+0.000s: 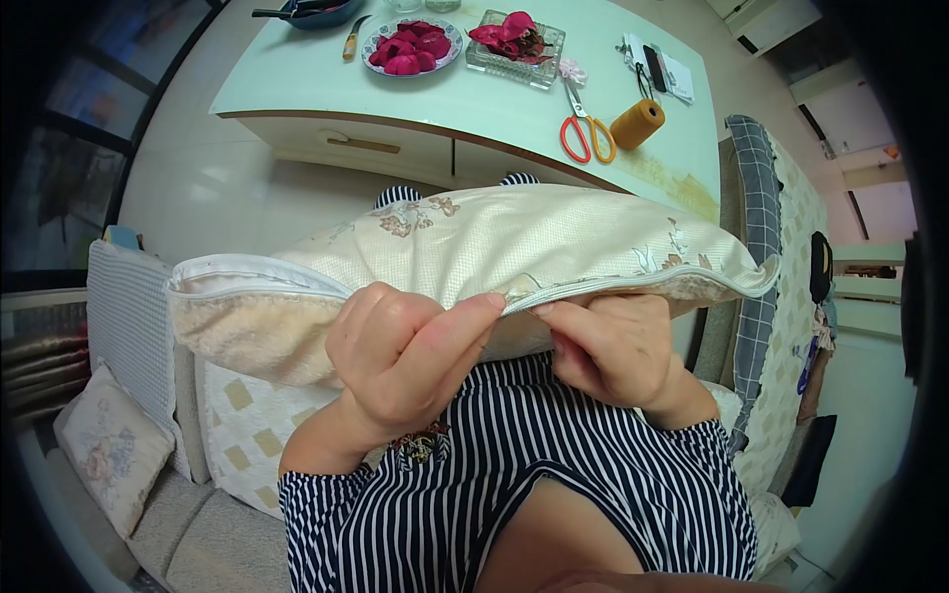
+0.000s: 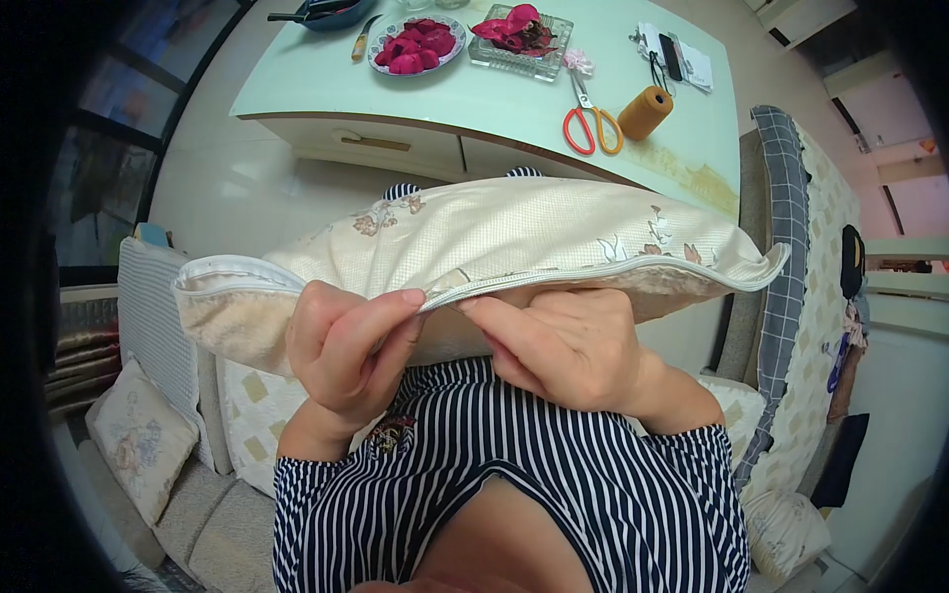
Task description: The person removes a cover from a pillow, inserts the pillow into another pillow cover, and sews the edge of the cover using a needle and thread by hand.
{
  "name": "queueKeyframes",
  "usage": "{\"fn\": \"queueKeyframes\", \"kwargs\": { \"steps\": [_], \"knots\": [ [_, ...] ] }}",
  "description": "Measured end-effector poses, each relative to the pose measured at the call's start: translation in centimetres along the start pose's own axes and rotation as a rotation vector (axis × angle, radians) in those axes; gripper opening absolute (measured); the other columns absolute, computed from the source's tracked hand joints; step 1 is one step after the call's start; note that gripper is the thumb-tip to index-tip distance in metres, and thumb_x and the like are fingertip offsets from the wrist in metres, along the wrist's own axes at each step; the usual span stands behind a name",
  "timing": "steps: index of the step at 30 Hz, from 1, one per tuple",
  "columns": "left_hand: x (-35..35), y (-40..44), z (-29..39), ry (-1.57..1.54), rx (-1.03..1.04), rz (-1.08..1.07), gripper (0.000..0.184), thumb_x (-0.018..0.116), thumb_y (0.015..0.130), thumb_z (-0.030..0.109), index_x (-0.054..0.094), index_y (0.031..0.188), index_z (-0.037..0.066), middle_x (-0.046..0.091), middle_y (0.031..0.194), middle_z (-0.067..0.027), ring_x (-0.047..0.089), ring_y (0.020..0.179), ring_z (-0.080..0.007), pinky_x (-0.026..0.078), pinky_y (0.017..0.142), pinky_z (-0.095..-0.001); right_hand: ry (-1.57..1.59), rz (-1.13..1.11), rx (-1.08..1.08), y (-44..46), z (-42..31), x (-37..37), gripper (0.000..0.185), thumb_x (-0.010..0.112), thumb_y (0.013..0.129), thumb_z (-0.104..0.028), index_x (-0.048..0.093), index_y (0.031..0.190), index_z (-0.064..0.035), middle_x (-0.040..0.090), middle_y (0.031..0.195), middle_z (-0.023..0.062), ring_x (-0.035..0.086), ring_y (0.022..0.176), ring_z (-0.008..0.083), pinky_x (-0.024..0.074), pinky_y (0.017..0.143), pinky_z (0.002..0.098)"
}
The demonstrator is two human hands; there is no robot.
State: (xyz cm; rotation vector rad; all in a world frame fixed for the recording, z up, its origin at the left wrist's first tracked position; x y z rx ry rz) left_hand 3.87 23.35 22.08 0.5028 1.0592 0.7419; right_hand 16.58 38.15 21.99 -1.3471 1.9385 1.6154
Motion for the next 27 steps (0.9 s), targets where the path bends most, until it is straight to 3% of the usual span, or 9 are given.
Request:
{"fn": "queueKeyframes", "kwargs": {
  "steps": [3,5,13,23,27],
  "knots": [
    [0.2,0.2,-0.1,-0.014,0.008,0.009,0.042,0.083,0.068,-0.002,0.072,0.107,0.01,0.055,0.078,-0.0001,0.05,0.064,-0.016,0.04,0.055,-0.0289,0.003,-0.009,-0.009,0.0,0.1,0.0,0.043,0.074,0.075,-0.004,0.067,0.118,0.0018,0.061,0.066,0.0016,0.059,0.054,0.0139,0.0489,0.051,0.0289],
    [0.3,0.3,-0.2,-0.006,0.005,0.08,0.033,0.083,0.068,0.005,0.075,0.098,0.013,0.048,0.069,0.0015,0.047,0.059,-0.0155,0.038,0.049,-0.0288,-0.001,-0.004,-0.02,0.1,0.3,0.0,0.043,0.074,0.076,-0.005,0.067,0.118,0.0011,0.061,0.066,0.0012,0.06,0.054,0.0139,0.0492,0.052,0.0291],
    [0.2,0.7,-0.2,-0.102,-0.112,-0.002,0.032,0.083,0.067,0.004,0.072,0.096,0.011,0.055,0.073,-0.001,0.052,0.059,-0.0191,0.041,0.05,-0.0323,-0.021,0.059,-0.055,0.0,0.6,0.4,0.05,0.074,0.07,-0.003,0.067,0.12,-0.0025,0.054,0.061,-0.0028,0.053,0.051,0.0124,0.045,0.05,0.0281],
    [0.1,0.8,-0.3,-0.102,-0.135,0.024,0.034,0.083,0.065,0.003,0.073,0.096,0.011,0.054,0.072,-0.001,0.052,0.06,-0.0194,0.041,0.05,-0.0326,-0.04,0.12,-0.069,0.2,0.6,1.3,0.05,0.073,0.069,0.002,0.067,0.119,0.0009,0.056,0.063,-0.0016,0.054,0.051,0.0122,0.0453,0.047,0.0278],
    [0.5,0.0,-0.7,-0.04,-0.016,0.079,0.035,0.08,0.066,0.004,0.074,0.099,0.013,0.051,0.071,0.001,0.05,0.059,-0.0175,0.039,0.049,-0.0309,-0.008,0.158,-0.105,0.1,0.8,1.4,0.049,0.073,0.071,0.001,0.067,0.119,0.0022,0.057,0.064,-0.001,0.056,0.052,0.0128,0.046,0.047,0.0287]
  ]
}}
Point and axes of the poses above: each hand's wrist, its own y-axis towards the middle knuckle, its own x-axis out of the palm, z = x × y, the point moved 5 cm from there along y, towards the middle knuckle
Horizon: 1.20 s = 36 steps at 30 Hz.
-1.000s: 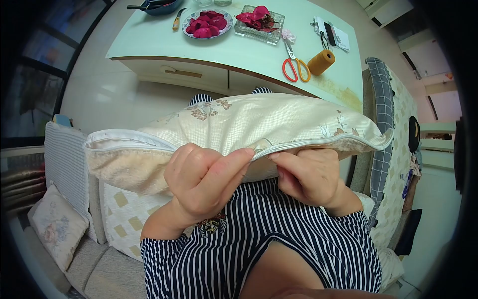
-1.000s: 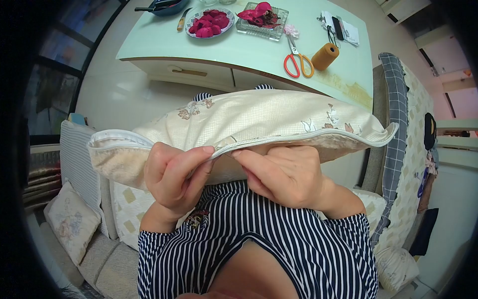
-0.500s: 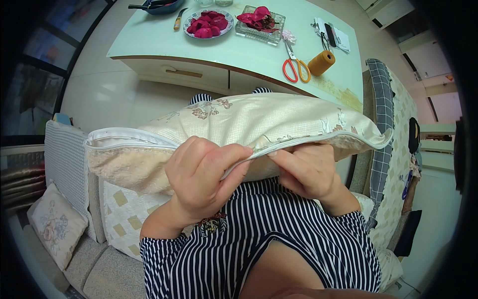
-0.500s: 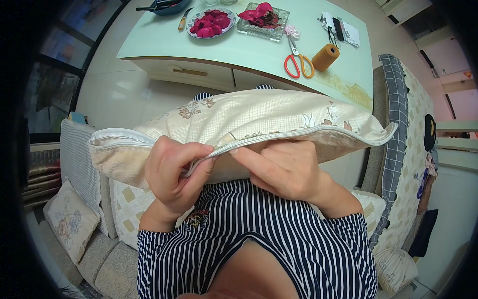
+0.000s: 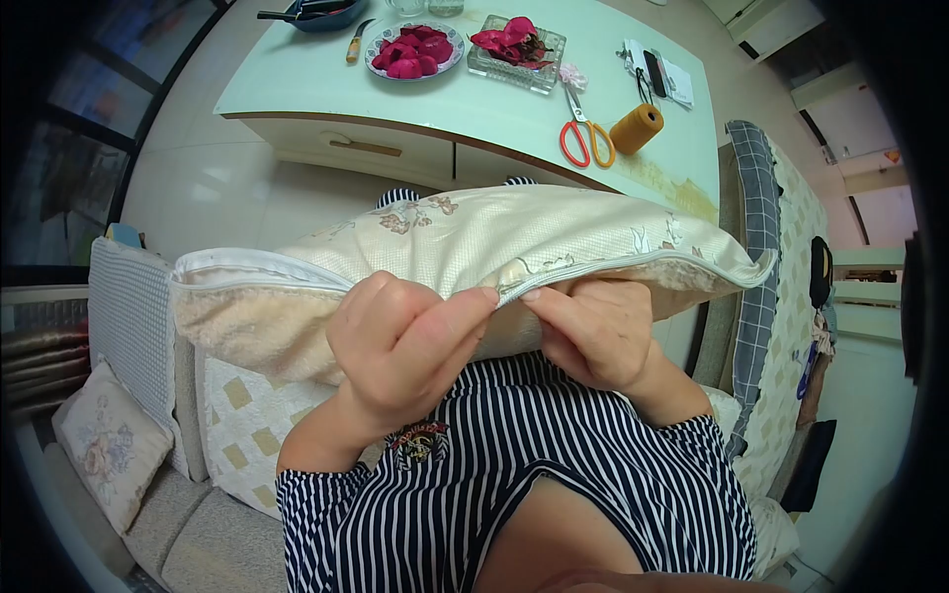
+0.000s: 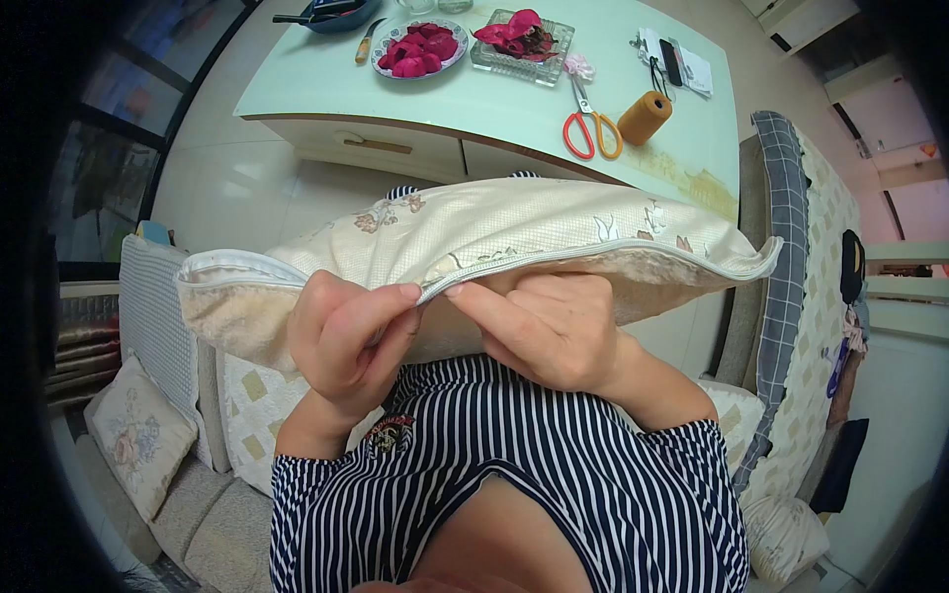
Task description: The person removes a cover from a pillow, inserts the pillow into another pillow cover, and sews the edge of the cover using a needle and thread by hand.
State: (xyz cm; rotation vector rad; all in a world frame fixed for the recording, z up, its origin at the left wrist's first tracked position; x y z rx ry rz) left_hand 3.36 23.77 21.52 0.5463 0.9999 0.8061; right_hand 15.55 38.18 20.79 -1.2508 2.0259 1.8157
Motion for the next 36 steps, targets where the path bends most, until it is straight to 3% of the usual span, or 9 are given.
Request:
{"fn": "queueKeyframes", "kwargs": {
  "steps": [2,8,10,22,31,36],
  "knots": [
    [0.0,-0.4,0.3,0.05,0.135,0.021,0.035,0.075,0.067,0.007,0.075,0.101,0.015,0.047,0.071,0.0029,0.048,0.059,-0.0151,0.037,0.048,-0.0286,0.008,-0.001,-0.003,-0.1,0.0,-0.1,0.049,0.073,0.071,0.001,0.067,0.12,0.0023,0.057,0.064,-0.001,0.056,0.052,0.0129,0.046,0.047,0.0289],
    [0.0,-0.4,0.3,0.098,0.204,0.006,0.036,0.072,0.068,0.01,0.075,0.103,0.015,0.047,0.072,0.004,0.047,0.059,-0.0136,0.036,0.048,-0.0273,0.083,-0.081,0.099,0.0,-0.1,0.0,0.047,0.071,0.075,0.0,0.065,0.121,0.0034,0.058,0.065,0.0021,0.058,0.053,0.0164,0.0471,0.048,0.0311],
    [0.0,-0.4,0.3,0.099,0.189,-0.002,0.035,0.074,0.068,0.009,0.074,0.103,0.015,0.047,0.071,0.0039,0.047,0.058,-0.0135,0.036,0.048,-0.0274,0.243,-0.127,0.233,0.1,0.2,0.1,0.045,0.067,0.079,0.001,0.064,0.124,0.0032,0.06,0.069,0.0051,0.061,0.057,0.0203,0.0498,0.053,0.0332],
    [0.0,0.4,0.3,0.015,0.027,-0.033,0.035,0.082,0.069,0.004,0.07,0.101,0.013,0.053,0.069,0.0017,0.05,0.053,-0.0158,0.039,0.047,-0.0293,0.512,-0.181,0.367,-1.0,0.7,0.3,0.052,0.061,0.08,0.006,0.062,0.131,0.0004,0.066,0.083,0.0115,0.066,0.072,0.0251,0.0533,0.07,0.0346],
    [0.1,0.2,0.2,-0.029,-0.008,-0.034,0.037,0.084,0.068,0.003,0.069,0.101,0.013,0.057,0.071,0.0011,0.051,0.054,-0.0171,0.04,0.048,-0.0302,0.451,-0.112,0.36,-1.0,0.5,0.9,0.055,0.063,0.076,0.01,0.064,0.129,-0.0017,0.072,0.097,0.0143,0.069,0.078,0.0268,0.0555,0.074,0.0356],
    [0.2,0.4,0.2,-0.039,-0.021,-0.027,0.035,0.084,0.068,0.002,0.07,0.099,0.013,0.057,0.07,0.0009,0.051,0.054,-0.017,0.04,0.048,-0.0303,0.302,-0.022,0.292,-0.7,0.1,1.3,0.055,0.067,0.073,0.007,0.064,0.126,-0.0018,0.07,0.087,0.0105,0.068,0.069,0.0245,0.0544,0.064,0.0351]
  ]
}}
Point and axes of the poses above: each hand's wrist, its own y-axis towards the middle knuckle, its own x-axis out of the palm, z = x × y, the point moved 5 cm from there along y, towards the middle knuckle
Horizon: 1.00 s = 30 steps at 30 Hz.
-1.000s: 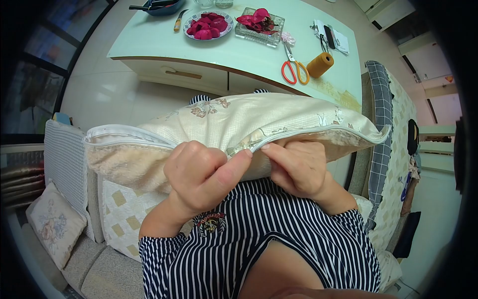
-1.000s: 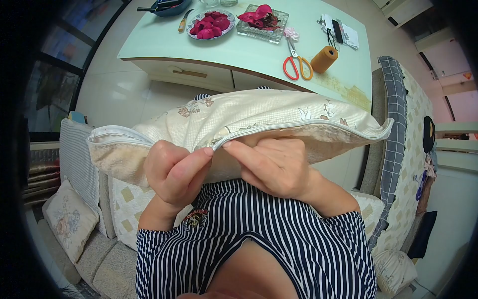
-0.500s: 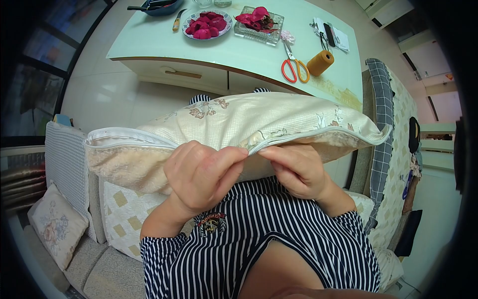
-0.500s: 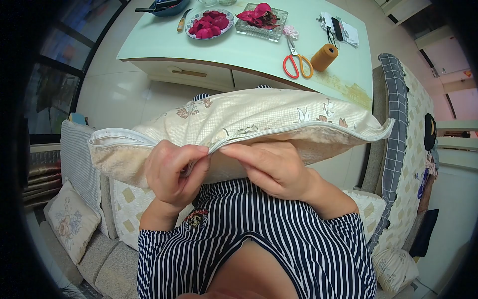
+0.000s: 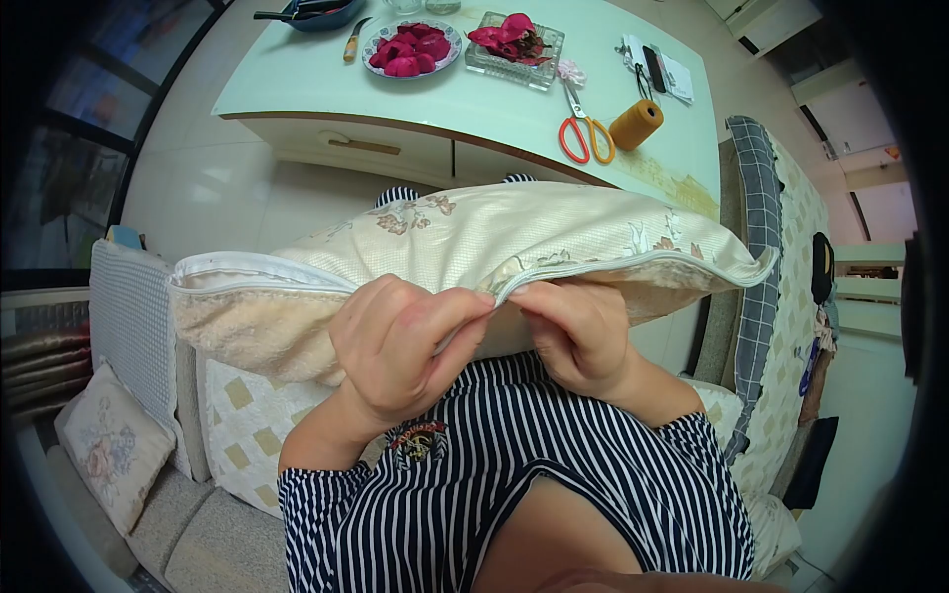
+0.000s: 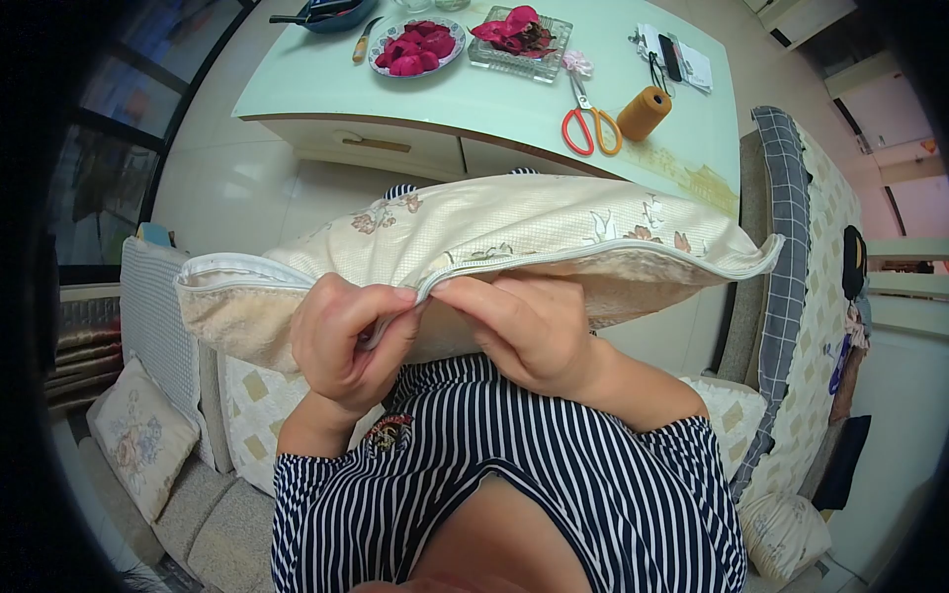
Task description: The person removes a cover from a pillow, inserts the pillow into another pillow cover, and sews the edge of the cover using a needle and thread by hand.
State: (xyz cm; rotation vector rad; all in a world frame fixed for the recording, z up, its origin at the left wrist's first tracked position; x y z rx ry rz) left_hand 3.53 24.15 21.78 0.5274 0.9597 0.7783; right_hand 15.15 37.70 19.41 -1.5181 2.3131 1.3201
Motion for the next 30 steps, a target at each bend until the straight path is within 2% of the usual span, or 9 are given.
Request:
{"fn": "queueKeyframes", "kwargs": {
  "steps": [4,8,10,12,15,17,20,24,30],
  "knots": [
    [-0.2,0.1,0.1,0.014,0.027,-0.015,0.032,0.084,0.069,0.004,0.07,0.096,0.013,0.055,0.069,0.0006,0.051,0.054,-0.0171,0.04,0.048,-0.0303,-0.295,0.086,-0.162,0.6,-1.2,-0.2,0.057,0.073,0.07,0.002,0.064,0.126,-0.0002,0.067,0.078,0.0033,0.062,0.058,0.0163,0.0496,0.051,0.0307],
    [-1.0,0.2,-0.1,0.055,0.093,-0.016,0.03,0.083,0.069,0.006,0.07,0.095,0.013,0.054,0.068,0.0005,0.051,0.055,-0.0174,0.039,0.048,-0.0312,-0.357,0.021,-0.167,2.2,-2.2,-1.6,0.047,0.072,0.074,0.005,0.065,0.12,-0.0001,0.066,0.073,0.0053,0.062,0.055,0.019,0.0478,0.05,0.0314],
    [-1.3,0.1,-0.1,0.039,0.079,0.0,0.029,0.084,0.069,0.007,0.069,0.094,0.013,0.054,0.068,0.0002,0.051,0.056,-0.0178,0.039,0.048,-0.0311,-0.478,-0.17,-0.348,2.3,-2.4,-1.8,0.051,0.07,0.072,-0.008,0.067,0.123,0.0008,0.05,0.064,-0.0037,0.049,0.05,0.0087,0.041,0.043,0.0252],
    [-1.4,0.0,0.0,0.02,0.066,0.014,0.028,0.084,0.069,0.008,0.069,0.093,0.013,0.054,0.068,0.0,0.051,0.056,-0.0182,0.039,0.048,-0.0309,-0.459,-0.176,-0.383,2.5,-2.3,-2.1,0.051,0.069,0.072,-0.01,0.067,0.122,0.0009,0.047,0.062,-0.004,0.048,0.05,0.0085,0.0398,0.042,0.0251],
    [-1.6,0.3,0.0,-0.053,-0.061,-0.038,0.028,0.083,0.07,0.008,0.072,0.095,0.011,0.055,0.069,-0.0008,0.051,0.058,-0.0193,0.04,0.05,-0.03,-0.404,-0.207,-0.435,2.6,-2.0,-2.4,0.051,0.068,0.072,-0.011,0.067,0.122,0.001,0.044,0.06,-0.0041,0.048,0.05,0.0087,0.0395,0.041,0.0254],
    [-1.5,1.0,-0.3,-0.156,-0.189,-0.166,0.027,0.086,0.071,0.006,0.075,0.097,0.006,0.057,0.078,-0.0013,0.048,0.063,-0.0135,0.037,0.056,-0.0278,-0.365,-0.229,-0.45,2.7,-1.7,-2.5,0.051,0.068,0.072,-0.011,0.067,0.122,0.001,0.045,0.06,-0.0038,0.049,0.05,0.0091,0.0406,0.041,0.0258],
    [-1.2,1.5,-1.3,-0.313,-0.416,-0.322,0.02,0.084,0.075,0.009,0.078,0.093,0.005,0.053,0.077,0.0008,0.046,0.067,-0.0115,0.035,0.059,-0.0261,-0.248,-0.398,-0.289,3.4,-1.2,-2.8,0.052,0.071,0.074,-0.011,0.066,0.125,-0.0028,0.051,0.06,0.0003,0.056,0.052,0.0149,0.0456,0.044,0.0283],
    [-0.7,2.1,-2.8,-0.597,-0.69,-0.506,0.013,0.08,0.082,0.01,0.077,0.091,0.002,0.054,0.081,0.0021,0.047,0.075,-0.008,0.036,0.067,-0.0249,-0.032,-0.41,-0.134,4.2,0.5,-2.7,0.048,0.065,0.078,-0.006,0.067,0.126,-0.0078,0.063,0.068,0.0046,0.061,0.055,0.0212,0.0488,0.05,0.03],
    [0.4,1.9,-4.5,-0.914,-0.889,-0.634,0.017,0.072,0.09,0.013,0.074,0.101,0.0,0.061,0.092,0.0004,0.055,0.089,-0.0089,0.041,0.081,-0.0231,0.246,-0.597,0.148,4.8,2.8,-2.6,0.039,0.057,0.084,-0.003,0.068,0.121,-0.0042,0.061,0.065,0.0066,0.06,0.055,0.0187,0.0467,0.053,0.0294]
  ]
}}
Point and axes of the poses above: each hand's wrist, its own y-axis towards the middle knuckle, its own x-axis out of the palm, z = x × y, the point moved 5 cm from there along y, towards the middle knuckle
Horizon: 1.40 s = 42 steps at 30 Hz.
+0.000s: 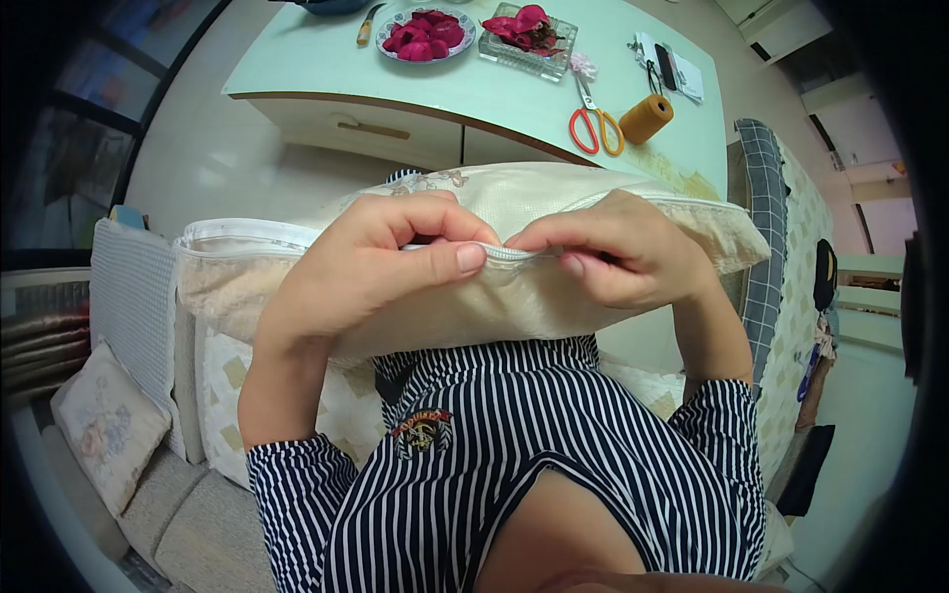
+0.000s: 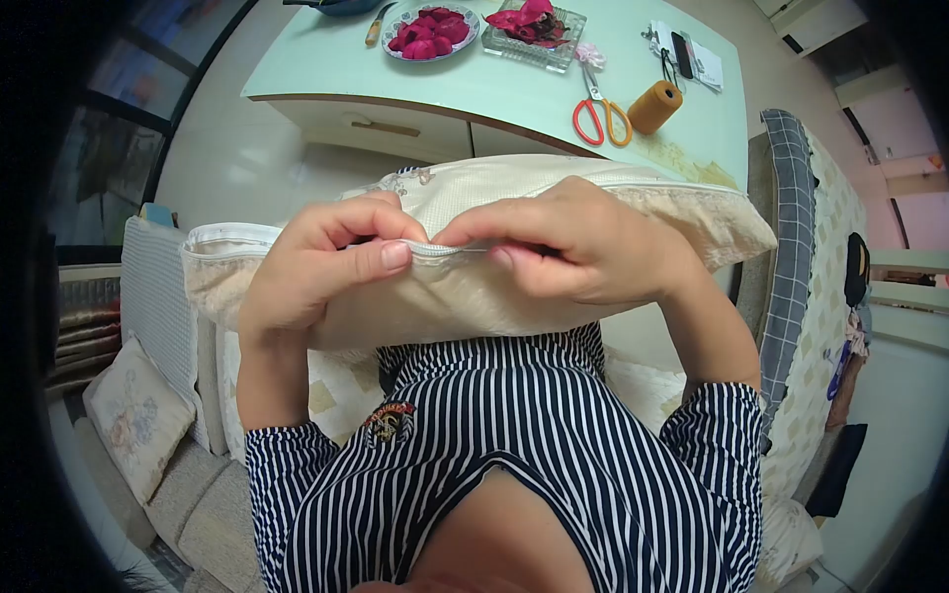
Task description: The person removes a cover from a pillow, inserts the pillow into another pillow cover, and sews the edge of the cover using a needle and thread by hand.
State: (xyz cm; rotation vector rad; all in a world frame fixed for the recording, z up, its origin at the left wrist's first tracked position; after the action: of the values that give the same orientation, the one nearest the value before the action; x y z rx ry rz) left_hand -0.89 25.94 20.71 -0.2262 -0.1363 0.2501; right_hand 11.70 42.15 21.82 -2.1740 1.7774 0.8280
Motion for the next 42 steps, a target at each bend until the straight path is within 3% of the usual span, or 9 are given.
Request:
{"fn": "queueKeyframes", "kwargs": {
  "steps": [6,8,11,15,20,23,32,36,42],
  "knots": [
    [0.1,0.3,-0.1,-0.098,-0.031,-0.069,0.018,0.069,0.092,0.014,0.074,0.102,0.0,0.064,0.097,-0.0003,0.057,0.094,-0.0091,0.043,0.086,-0.0236,0.119,-0.018,-0.001,0.2,0.3,-0.6,0.036,0.056,0.085,-0.002,0.07,0.118,0.0025,0.064,0.066,0.0069,0.059,0.054,0.0145,0.0454,0.054,0.0267],
    [0.1,0.5,-0.4,-0.095,-0.041,-0.07,0.018,0.069,0.092,0.014,0.074,0.102,0.0,0.064,0.098,-0.0003,0.057,0.094,-0.0089,0.043,0.086,-0.0232,0.185,-0.069,0.114,0.2,0.5,-0.8,0.038,0.055,0.087,-0.003,0.071,0.122,-0.0054,0.067,0.074,0.0082,0.062,0.066,0.0135,0.0492,0.064,0.0276],
    [0.1,0.7,-0.5,-0.098,-0.051,-0.075,0.019,0.068,0.092,0.014,0.073,0.103,0.0,0.065,0.098,-0.0005,0.058,0.094,-0.0087,0.043,0.087,-0.0227,0.2,-0.044,0.055,0.3,0.8,-0.7,0.035,0.056,0.089,-0.002,0.071,0.121,-0.0049,0.069,0.078,0.008,0.063,0.068,0.0133,0.0498,0.067,0.0267],
    [0.0,0.8,-0.7,-0.135,-0.071,-0.086,0.02,0.068,0.092,0.014,0.073,0.105,-0.001,0.066,0.099,-0.0006,0.059,0.093,-0.0088,0.044,0.087,-0.0222,0.147,-0.003,0.018,0.6,0.6,-0.3,0.03,0.056,0.09,0.0,0.07,0.116,0.0019,0.068,0.071,0.0075,0.064,0.061,0.0153,0.0488,0.059,0.0271],
    [0.1,0.9,-0.8,-0.154,-0.081,-0.099,0.021,0.069,0.092,0.014,0.073,0.106,-0.002,0.066,0.099,-0.0007,0.059,0.094,-0.0085,0.045,0.087,-0.0224,0.114,0.092,-0.011,0.7,0.4,0.2,0.022,0.062,0.09,-0.002,0.071,0.111,-0.0004,0.073,0.087,0.0112,0.07,0.079,0.0188,0.0521,0.069,0.0285],
    [0.0,0.7,-0.7,-0.137,-0.073,-0.108,0.021,0.069,0.092,0.014,0.072,0.106,-0.001,0.066,0.099,-0.0007,0.059,0.094,-0.0081,0.045,0.087,-0.0225,0.087,0.075,0.016,0.7,0.2,-0.1,0.02,0.063,0.095,-0.009,0.07,0.113,-0.0036,0.073,0.088,0.0101,0.07,0.076,0.0205,0.0527,0.07,0.0307],
    [-1.3,-0.6,0.6,-0.04,-0.099,0.106,0.014,0.075,0.087,0.011,0.067,0.095,0.002,0.063,0.086,0.0022,0.056,0.08,-0.0046,0.043,0.075,-0.0195,0.021,0.106,0.075,1.0,-0.2,-0.6,0.021,0.062,0.095,-0.009,0.069,0.113,-0.0033,0.069,0.078,0.01,0.066,0.067,0.0173,0.0511,0.063,0.029],
    [-1.2,-1.3,1.0,0.137,0.019,0.272,0.012,0.076,0.086,0.009,0.068,0.092,0.002,0.061,0.086,0.003,0.054,0.079,-0.005,0.041,0.073,-0.0203,-0.018,0.162,0.123,1.0,-0.2,0.5,0.021,0.063,0.093,-0.007,0.069,0.113,-0.004,0.067,0.074,0.0091,0.065,0.06,0.019,0.0508,0.057,0.0297],
    [0.8,-2.8,1.7,0.583,0.391,0.532,0.011,0.077,0.084,0.005,0.068,0.09,0.001,0.057,0.084,-0.001,0.053,0.076,-0.009,0.041,0.067,-0.0228,-0.466,0.408,-0.124,0.7,-2.2,2.6,0.031,0.072,0.083,0.0,0.063,0.112,0.0006,0.065,0.069,0.0106,0.066,0.055,0.0219,0.0531,0.049,0.0333]
  ]
}}
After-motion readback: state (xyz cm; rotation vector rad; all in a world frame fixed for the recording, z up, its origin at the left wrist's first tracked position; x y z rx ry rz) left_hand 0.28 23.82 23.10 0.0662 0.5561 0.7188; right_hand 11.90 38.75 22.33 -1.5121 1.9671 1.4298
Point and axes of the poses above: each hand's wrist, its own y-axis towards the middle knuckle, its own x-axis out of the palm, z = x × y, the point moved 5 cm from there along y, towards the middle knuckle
